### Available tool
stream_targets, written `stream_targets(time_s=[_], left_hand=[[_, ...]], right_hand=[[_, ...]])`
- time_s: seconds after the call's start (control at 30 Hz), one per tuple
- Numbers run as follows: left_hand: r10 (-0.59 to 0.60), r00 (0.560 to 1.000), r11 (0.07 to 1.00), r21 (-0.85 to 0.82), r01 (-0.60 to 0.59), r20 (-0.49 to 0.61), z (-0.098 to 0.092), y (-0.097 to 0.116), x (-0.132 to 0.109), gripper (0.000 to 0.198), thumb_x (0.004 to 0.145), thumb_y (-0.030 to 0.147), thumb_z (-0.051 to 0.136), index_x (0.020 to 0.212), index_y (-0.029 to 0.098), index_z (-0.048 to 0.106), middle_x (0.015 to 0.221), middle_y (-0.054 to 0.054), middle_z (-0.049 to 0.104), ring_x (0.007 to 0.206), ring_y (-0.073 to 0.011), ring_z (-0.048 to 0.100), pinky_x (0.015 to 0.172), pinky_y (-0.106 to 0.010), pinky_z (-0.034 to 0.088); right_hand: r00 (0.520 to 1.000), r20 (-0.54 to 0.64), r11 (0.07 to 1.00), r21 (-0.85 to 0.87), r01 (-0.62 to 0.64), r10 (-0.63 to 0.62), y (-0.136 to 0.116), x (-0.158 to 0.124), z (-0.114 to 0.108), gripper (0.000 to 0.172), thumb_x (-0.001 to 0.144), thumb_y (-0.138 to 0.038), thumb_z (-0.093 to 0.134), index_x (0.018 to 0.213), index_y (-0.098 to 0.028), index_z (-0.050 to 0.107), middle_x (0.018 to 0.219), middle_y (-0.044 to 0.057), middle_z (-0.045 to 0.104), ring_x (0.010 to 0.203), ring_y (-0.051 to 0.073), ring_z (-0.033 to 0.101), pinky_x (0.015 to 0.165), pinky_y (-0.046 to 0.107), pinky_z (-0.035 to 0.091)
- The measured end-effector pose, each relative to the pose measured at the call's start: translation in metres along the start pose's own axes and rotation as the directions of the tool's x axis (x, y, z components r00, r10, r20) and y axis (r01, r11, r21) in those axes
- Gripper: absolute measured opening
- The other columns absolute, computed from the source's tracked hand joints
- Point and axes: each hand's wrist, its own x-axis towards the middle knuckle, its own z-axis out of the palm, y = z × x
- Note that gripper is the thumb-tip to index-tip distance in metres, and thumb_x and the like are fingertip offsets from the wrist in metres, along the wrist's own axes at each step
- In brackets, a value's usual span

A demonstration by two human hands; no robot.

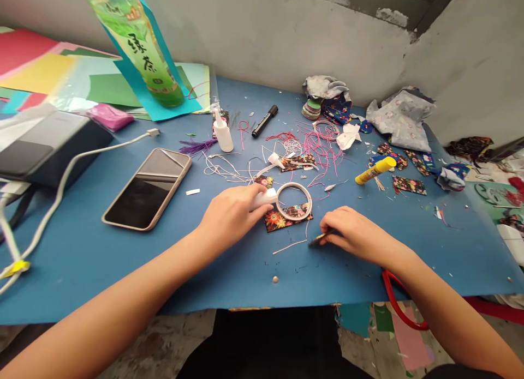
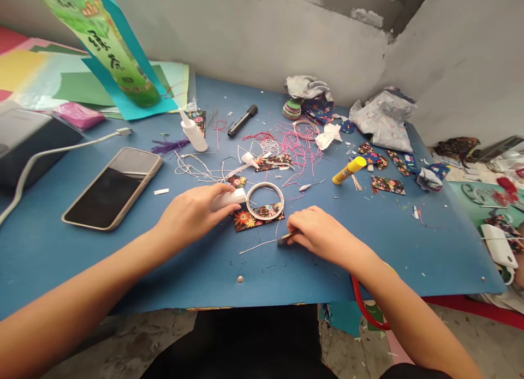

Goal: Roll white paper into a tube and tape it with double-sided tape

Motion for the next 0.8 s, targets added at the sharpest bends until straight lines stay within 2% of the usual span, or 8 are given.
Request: stream_targets(time_s=[0.13, 0.2, 0.27, 0.33, 0.47, 0.57, 0.67, 0.8], left_hand=[[0.160, 0.976, 0.972, -0.147, -0.181, -0.147, -0.001, 0.009, -0.002, 0.022, 0.086, 0.029, 0.062, 0.102, 0.013, 0.064, 0.119, -0.014, 0.065, 0.113, -0.0291, 0.058, 0.099, -0.046, 0.043], [0.200, 0.972, 0.906, -0.355, -0.232, -0.123, -0.004, 0.017, -0.006, 0.020, 0.089, 0.029, 0.058, 0.099, 0.014, 0.064, 0.111, -0.011, 0.068, 0.106, -0.0242, 0.061, 0.097, -0.042, 0.045], [0.220, 0.974, 0.769, -0.624, -0.138, 0.057, -0.008, 0.026, -0.011, 0.024, 0.089, 0.031, 0.058, 0.104, 0.015, 0.062, 0.098, -0.007, 0.070, 0.089, -0.0182, 0.065, 0.082, -0.032, 0.052], [0.182, 0.956, 0.624, -0.778, 0.069, 0.230, -0.011, 0.034, -0.015, 0.031, 0.086, 0.031, 0.061, 0.112, 0.015, 0.059, 0.091, -0.005, 0.070, 0.077, -0.0152, 0.066, 0.071, -0.027, 0.054], [0.042, 0.947, 0.484, -0.836, 0.260, 0.318, -0.014, 0.041, -0.018, 0.030, 0.086, 0.030, 0.059, 0.110, 0.014, 0.063, 0.094, -0.007, 0.071, 0.070, -0.0138, 0.064, 0.067, -0.026, 0.054], [0.007, 0.943, 0.424, -0.856, 0.298, 0.332, -0.015, 0.041, -0.016, 0.027, 0.086, 0.031, 0.057, 0.105, 0.014, 0.068, 0.096, -0.007, 0.071, 0.075, -0.0156, 0.064, 0.069, -0.027, 0.054], [0.033, 0.908, 0.355, -0.854, 0.380, 0.418, -0.012, 0.040, -0.014, 0.029, 0.086, 0.032, 0.057, 0.105, 0.013, 0.068, 0.093, -0.008, 0.071, 0.077, -0.0165, 0.064, 0.070, -0.027, 0.053], [0.089, 0.854, 0.352, -0.818, 0.455, 0.513, -0.001, 0.043, -0.016, 0.033, 0.085, 0.032, 0.056, 0.108, 0.011, 0.064, 0.088, -0.008, 0.069, 0.074, -0.0158, 0.063, 0.071, -0.028, 0.052]], right_hand=[[0.983, -0.031, 0.949, 0.269, -0.166, 0.181, -0.016, 0.003, 0.002, 0.017, 0.085, -0.038, 0.063, 0.083, -0.021, 0.058, 0.076, -0.002, 0.063, 0.066, 0.013, 0.055, 0.061, 0.024, 0.039], [0.969, -0.021, 0.851, 0.483, -0.205, 0.246, -0.027, 0.005, 0.005, 0.023, 0.084, -0.043, 0.063, 0.084, -0.021, 0.058, 0.075, -0.002, 0.063, 0.065, 0.012, 0.055, 0.059, 0.023, 0.041], [0.959, -0.001, 0.702, 0.682, -0.205, 0.282, -0.038, 0.006, 0.009, 0.026, 0.082, -0.045, 0.063, 0.086, -0.020, 0.057, 0.077, -0.001, 0.065, 0.067, 0.012, 0.059, 0.059, 0.022, 0.045], [0.959, 0.008, 0.554, 0.815, -0.170, 0.284, -0.047, 0.008, 0.012, 0.027, 0.081, -0.044, 0.065, 0.089, -0.020, 0.057, 0.085, 0.001, 0.067, 0.073, 0.014, 0.063, 0.062, 0.023, 0.049], [0.969, 0.039, 0.367, 0.921, -0.130, 0.245, -0.055, 0.006, 0.019, 0.028, 0.084, -0.042, 0.063, 0.102, -0.022, 0.056, 0.096, 0.004, 0.068, 0.088, 0.017, 0.066, 0.073, 0.029, 0.053], [0.978, 0.099, 0.311, 0.938, -0.154, 0.184, -0.055, 0.000, 0.024, 0.030, 0.087, -0.037, 0.062, 0.111, -0.022, 0.054, 0.103, 0.005, 0.068, 0.097, 0.018, 0.066, 0.083, 0.032, 0.053], [0.971, 0.185, 0.290, 0.931, -0.221, 0.149, -0.051, -0.010, 0.030, 0.035, 0.085, -0.033, 0.065, 0.115, -0.023, 0.051, 0.102, 0.004, 0.067, 0.096, 0.016, 0.065, 0.083, 0.031, 0.052], [0.946, 0.188, 0.350, 0.895, -0.276, 0.264, -0.038, -0.027, 0.035, 0.054, 0.079, -0.034, 0.070, 0.125, -0.024, 0.044, 0.087, 0.000, 0.065, 0.079, 0.014, 0.065, 0.072, 0.028, 0.054]])
